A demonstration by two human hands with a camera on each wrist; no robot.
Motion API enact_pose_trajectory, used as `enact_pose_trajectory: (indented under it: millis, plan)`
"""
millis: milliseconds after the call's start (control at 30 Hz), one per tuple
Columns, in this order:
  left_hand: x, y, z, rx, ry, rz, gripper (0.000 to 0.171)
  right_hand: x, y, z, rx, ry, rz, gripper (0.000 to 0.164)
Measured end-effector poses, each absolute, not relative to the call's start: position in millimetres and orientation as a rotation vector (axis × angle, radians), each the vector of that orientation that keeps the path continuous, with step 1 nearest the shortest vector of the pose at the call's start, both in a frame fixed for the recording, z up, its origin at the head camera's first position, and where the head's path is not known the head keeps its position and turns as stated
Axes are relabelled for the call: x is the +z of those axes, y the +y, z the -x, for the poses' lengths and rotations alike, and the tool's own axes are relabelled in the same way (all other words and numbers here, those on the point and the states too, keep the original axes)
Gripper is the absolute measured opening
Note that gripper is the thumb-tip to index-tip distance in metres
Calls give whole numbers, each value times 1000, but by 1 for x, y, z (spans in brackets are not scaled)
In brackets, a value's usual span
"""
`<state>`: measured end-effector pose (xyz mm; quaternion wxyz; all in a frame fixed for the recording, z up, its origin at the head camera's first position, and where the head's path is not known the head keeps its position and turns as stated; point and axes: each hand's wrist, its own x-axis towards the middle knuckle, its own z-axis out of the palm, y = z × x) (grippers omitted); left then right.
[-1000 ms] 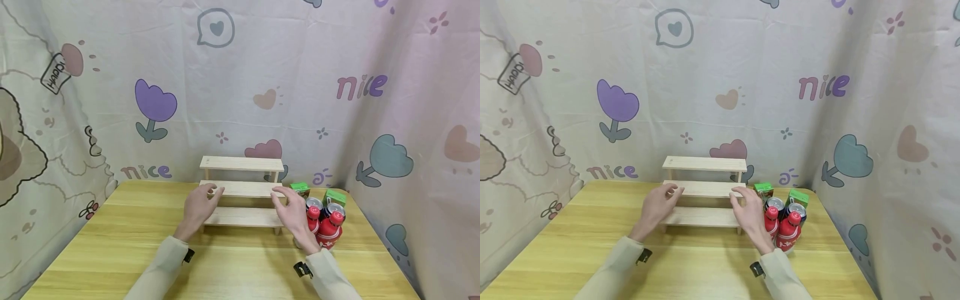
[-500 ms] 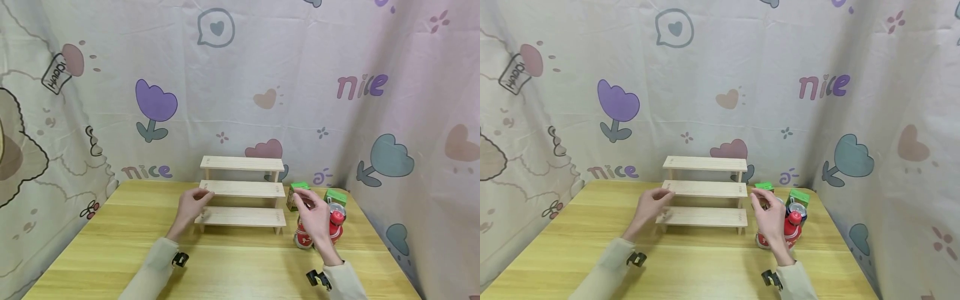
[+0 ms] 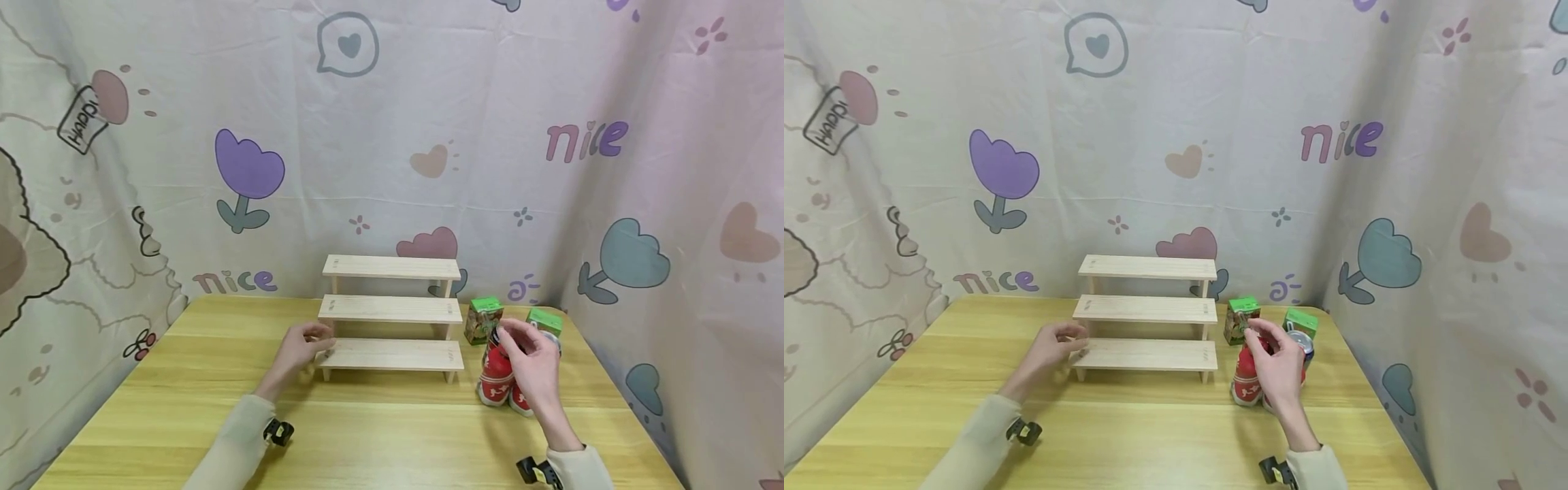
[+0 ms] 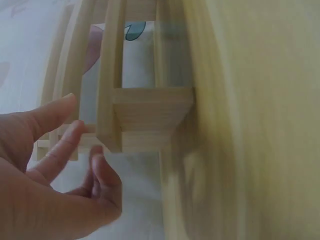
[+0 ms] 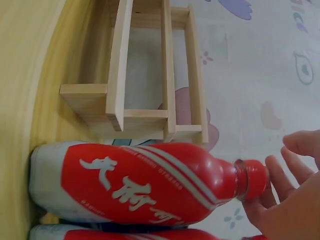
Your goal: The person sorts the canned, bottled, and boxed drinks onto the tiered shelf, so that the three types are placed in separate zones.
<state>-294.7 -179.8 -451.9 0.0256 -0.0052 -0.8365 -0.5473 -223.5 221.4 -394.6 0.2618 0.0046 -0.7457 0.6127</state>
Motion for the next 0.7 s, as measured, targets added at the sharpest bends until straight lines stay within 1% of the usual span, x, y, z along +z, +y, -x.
enact_pose_trajectory:
  millis: [100,267,467,700]
  plan:
    - [-455,-184,294,-1702,-2624,31,33,-396,225,221,1709,-2098,35,27]
    - [-459,-189,292,-1774,-2663,36,34,-400,232,220,1715,-2245,12,37]
    - [-462,-191,293,-1804,-2728,0,35,-404,236,223,1645,-2379,-43,41]
    - [-463,-191,294,-1794,-2735,-20,31,-409,235,224,1637,-2401,-28,45]
